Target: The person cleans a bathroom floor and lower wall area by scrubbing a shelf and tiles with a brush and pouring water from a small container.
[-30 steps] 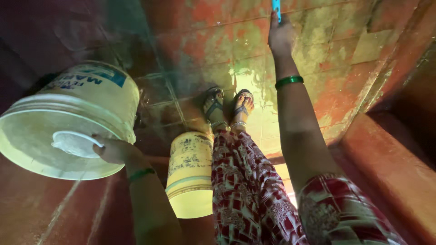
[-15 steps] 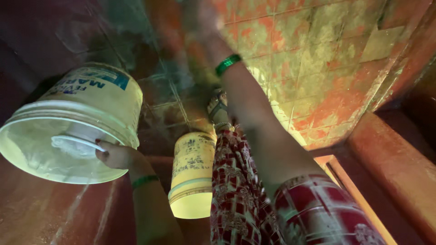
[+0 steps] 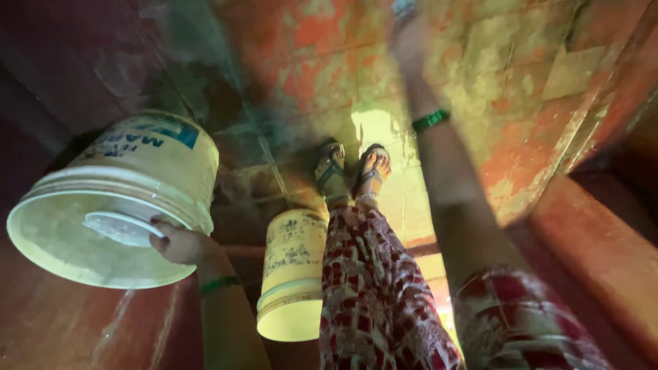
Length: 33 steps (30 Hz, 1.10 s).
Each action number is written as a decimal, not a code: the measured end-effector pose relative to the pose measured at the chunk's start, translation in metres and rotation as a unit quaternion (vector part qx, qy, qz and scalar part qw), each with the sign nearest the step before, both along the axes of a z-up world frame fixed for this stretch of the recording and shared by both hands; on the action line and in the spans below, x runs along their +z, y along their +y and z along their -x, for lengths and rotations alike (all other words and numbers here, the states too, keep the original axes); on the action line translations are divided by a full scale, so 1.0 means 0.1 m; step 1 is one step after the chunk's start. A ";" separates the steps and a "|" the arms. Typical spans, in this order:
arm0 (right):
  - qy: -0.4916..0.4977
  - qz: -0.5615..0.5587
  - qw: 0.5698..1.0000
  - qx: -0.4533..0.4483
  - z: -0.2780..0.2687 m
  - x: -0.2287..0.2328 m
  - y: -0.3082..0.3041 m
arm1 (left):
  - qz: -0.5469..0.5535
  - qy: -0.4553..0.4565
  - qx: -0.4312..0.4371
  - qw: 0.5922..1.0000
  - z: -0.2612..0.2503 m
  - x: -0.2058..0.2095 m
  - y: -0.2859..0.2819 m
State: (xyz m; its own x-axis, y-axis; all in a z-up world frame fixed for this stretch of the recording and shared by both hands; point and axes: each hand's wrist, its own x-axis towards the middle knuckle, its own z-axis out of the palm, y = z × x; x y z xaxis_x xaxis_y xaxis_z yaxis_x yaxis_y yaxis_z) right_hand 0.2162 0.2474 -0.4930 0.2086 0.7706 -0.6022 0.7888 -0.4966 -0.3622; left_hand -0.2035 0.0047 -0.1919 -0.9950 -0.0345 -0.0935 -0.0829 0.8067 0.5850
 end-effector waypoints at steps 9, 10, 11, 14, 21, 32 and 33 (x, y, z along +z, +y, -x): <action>0.104 0.132 0.967 0.191 1.08 0.58 -0.55 | 0.040 0.046 -0.049 0.997 0.14 -0.08 -0.17; 0.096 0.097 0.979 0.151 0.79 0.40 -0.61 | 0.033 0.038 -0.051 0.997 0.13 -0.05 -0.14; 0.086 0.063 0.988 0.112 0.43 0.23 -0.67 | 0.035 0.037 -0.052 0.997 0.11 -0.03 -0.12; 0.025 0.030 0.999 0.023 -0.73 -0.14 -0.71 | 0.078 0.033 -0.024 0.996 0.08 0.00 -0.02; -0.027 -0.044 0.998 -0.036 -1.36 -0.35 -1.02 | 0.115 0.015 -0.036 0.993 -0.08 0.17 0.16; 0.134 0.189 0.958 0.171 0.48 1.08 -1.52 | 0.091 -0.019 0.004 0.996 -0.24 0.26 0.39; 0.133 0.186 0.968 0.105 0.25 0.95 -1.62 | 0.086 -0.017 0.010 0.996 -0.25 0.26 0.39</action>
